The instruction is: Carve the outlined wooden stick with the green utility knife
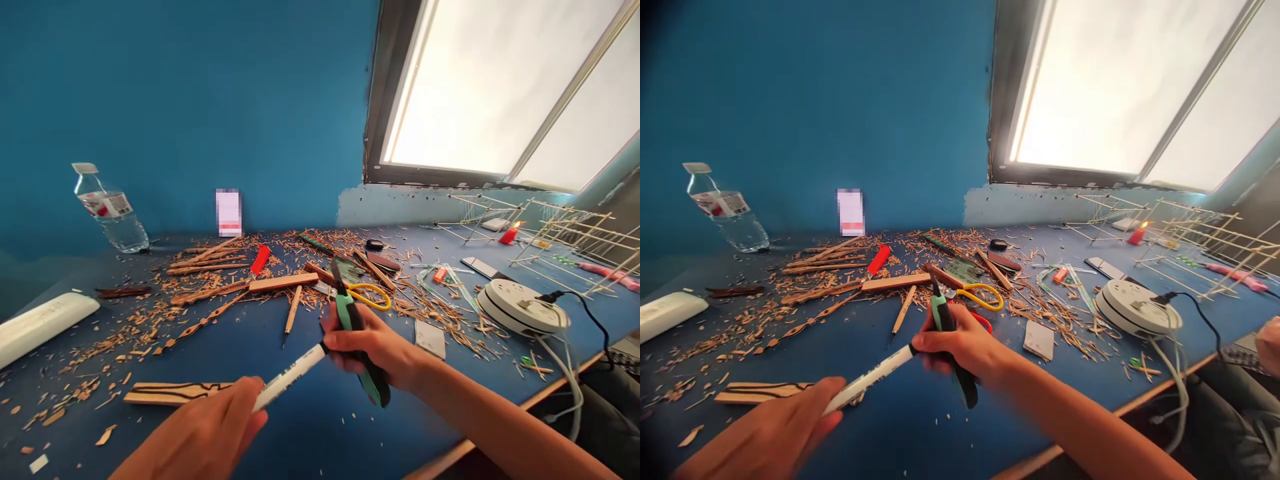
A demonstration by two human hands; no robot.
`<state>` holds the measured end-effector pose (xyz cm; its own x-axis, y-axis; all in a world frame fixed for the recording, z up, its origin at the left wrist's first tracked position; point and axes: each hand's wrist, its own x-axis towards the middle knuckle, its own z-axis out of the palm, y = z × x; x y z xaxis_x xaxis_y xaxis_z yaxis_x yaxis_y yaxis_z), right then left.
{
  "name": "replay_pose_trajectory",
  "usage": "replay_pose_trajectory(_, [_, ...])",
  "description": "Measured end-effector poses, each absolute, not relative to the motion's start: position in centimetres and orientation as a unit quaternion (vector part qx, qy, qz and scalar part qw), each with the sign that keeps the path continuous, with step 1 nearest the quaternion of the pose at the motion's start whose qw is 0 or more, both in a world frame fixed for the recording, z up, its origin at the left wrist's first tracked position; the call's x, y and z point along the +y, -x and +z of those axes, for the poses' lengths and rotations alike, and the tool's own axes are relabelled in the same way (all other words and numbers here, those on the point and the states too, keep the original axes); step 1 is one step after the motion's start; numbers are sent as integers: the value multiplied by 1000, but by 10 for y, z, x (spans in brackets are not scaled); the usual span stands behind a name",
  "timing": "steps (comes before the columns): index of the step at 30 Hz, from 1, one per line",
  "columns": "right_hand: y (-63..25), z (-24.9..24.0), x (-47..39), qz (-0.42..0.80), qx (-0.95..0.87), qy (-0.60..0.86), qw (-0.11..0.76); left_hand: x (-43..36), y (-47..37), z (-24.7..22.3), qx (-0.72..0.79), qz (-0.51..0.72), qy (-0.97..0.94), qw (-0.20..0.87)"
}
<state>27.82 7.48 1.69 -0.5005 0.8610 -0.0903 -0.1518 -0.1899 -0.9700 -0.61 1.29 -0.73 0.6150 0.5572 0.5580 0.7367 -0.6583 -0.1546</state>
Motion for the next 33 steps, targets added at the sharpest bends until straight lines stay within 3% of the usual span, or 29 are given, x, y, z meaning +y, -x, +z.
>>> replay_pose_trajectory(7, [-278, 30, 54, 667, -491, 376, 415, 24, -2, 27, -318, -260, 889, 201])
replay_pose_trajectory(11, [-300, 48, 90, 561, -483, 406, 536, 34, 36, 8, -436, -240, 843, 202])
replay_pose_trajectory(14, [-329, 48, 137, 488, -462, 452, 587, 38, 73, -18, -468, -165, 861, 109])
replay_pose_trajectory(19, [-359, 23, 190, 493, -455, 538, 511, 39, 93, -38, -474, -155, 867, -19])
replay_pose_trajectory(27, [-317, 12, 155, 524, -513, 507, 453, 41, 73, -42, -438, -123, 886, 89])
replay_pose_trajectory(31, [-269, 16, 101, 615, -557, 436, 348, 31, 69, -48, -440, -89, 887, 112])
replay_pose_trajectory(33, [-253, 14, 81, 593, -615, 415, 313, 23, 70, -49, -470, -93, 875, 74])
